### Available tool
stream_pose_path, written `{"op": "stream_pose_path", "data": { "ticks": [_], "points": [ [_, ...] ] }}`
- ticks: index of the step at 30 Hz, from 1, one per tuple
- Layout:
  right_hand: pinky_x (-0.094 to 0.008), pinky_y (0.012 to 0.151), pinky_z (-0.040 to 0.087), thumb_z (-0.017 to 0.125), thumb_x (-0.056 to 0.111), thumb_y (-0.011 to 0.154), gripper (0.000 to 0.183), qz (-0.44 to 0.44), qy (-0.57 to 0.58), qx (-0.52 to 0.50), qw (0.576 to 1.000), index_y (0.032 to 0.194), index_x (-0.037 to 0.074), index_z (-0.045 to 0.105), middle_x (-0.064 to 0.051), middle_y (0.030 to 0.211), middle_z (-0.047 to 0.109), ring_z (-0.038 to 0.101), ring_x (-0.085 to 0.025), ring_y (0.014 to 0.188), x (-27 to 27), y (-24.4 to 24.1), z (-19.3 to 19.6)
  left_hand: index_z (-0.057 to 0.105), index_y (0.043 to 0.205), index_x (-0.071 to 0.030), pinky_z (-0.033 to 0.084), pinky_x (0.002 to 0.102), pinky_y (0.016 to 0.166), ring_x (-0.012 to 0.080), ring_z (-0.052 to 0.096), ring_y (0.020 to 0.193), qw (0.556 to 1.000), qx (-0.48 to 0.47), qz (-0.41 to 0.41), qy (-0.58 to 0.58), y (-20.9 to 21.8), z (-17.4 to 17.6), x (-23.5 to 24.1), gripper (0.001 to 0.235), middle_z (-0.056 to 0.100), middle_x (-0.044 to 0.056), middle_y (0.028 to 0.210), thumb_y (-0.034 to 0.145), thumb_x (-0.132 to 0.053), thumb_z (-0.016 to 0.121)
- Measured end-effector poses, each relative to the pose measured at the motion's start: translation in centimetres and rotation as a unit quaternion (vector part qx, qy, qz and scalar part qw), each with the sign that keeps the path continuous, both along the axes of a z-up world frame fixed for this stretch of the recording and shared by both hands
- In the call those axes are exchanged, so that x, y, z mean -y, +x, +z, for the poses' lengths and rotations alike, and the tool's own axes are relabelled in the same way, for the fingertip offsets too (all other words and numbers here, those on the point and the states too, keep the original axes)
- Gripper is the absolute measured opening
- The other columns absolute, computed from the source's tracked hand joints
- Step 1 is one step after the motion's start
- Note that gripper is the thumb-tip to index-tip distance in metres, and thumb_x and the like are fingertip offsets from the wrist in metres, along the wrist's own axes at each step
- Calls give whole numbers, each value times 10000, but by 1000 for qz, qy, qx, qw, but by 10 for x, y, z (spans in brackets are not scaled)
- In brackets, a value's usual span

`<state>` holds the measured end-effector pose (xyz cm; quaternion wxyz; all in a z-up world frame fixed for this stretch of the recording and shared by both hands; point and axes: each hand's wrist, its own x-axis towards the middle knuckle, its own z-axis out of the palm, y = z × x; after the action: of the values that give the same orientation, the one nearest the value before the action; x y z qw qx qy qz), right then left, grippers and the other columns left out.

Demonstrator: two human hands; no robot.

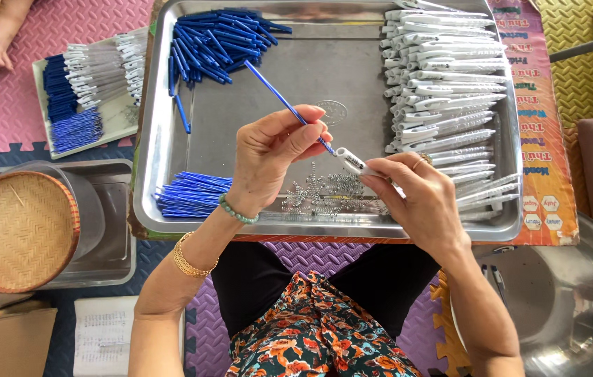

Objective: The person assembles ballpoint pens by hand. They pick up a blue ink refill and insert it into a white pen barrel, then pick up and attach a small silver metal clip to the side of the barrel.

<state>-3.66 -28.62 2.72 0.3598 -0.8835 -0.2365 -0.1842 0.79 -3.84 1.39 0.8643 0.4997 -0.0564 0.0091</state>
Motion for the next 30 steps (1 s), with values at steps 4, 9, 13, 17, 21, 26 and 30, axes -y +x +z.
{"op": "stream_pose_path", "data": {
  "ticks": [4,9,13,17,21,26,30],
  "points": [
    [-386,823,643,901,122,978,186,10,19,-16,1000,1156,117,848,-71,1027,789,808,-251,906,-6,0,-6,776,1258,32,730,463,924,279,840,998,1000,15,12,3,0,5,-8,272,817,231,1067,1010,-58,842],
    [-406,790,629,878,83,995,149,14,42,-20,999,1139,71,841,-107,1007,791,804,-297,872,-21,-3,1,774,1258,38,731,435,929,246,836,1000,999,49,9,9,-3,13,-10,258,814,213,1065,1018,-38,831],
    [-395,764,628,885,137,992,159,8,35,-26,999,1144,107,845,-68,1018,805,795,-279,847,-25,1,-11,785,1255,15,725,410,942,210,819,1005,997,68,0,31,-2,10,-5,258,818,190,1074,1011,-47,846],
    [-368,730,621,895,162,986,154,-1,56,-16,998,1126,129,841,-29,995,808,788,-219,797,-37,5,-22,809,1247,-44,703,392,946,148,777,1055,982,131,2,134,-5,21,-3,241,834,146,1089,1011,-72,853],
    [-314,689,661,880,65,991,156,42,129,-22,991,1133,53,817,-76,977,804,811,-238,821,-53,12,-19,782,1343,-58,696,417,952,209,788,1131,971,169,-7,172,-6,20,-13,397,812,152,1230,985,-178,905],
    [-365,710,685,860,84,1020,194,87,158,-44,983,1158,-15,769,-142,989,782,817,-288,875,-77,22,-6,807,1273,-72,698,454,955,222,783,1063,969,164,6,182,-10,11,-28,322,825,169,1122,964,-67,897],
    [-629,821,616,802,107,1012,377,187,24,-100,977,1292,-114,679,-328,1041,757,760,-518,930,-90,59,14,739,1382,-71,681,430,1049,150,741,1095,975,151,76,147,0,19,-72,288,797,124,1161,1096,-85,771]
  ]
}}
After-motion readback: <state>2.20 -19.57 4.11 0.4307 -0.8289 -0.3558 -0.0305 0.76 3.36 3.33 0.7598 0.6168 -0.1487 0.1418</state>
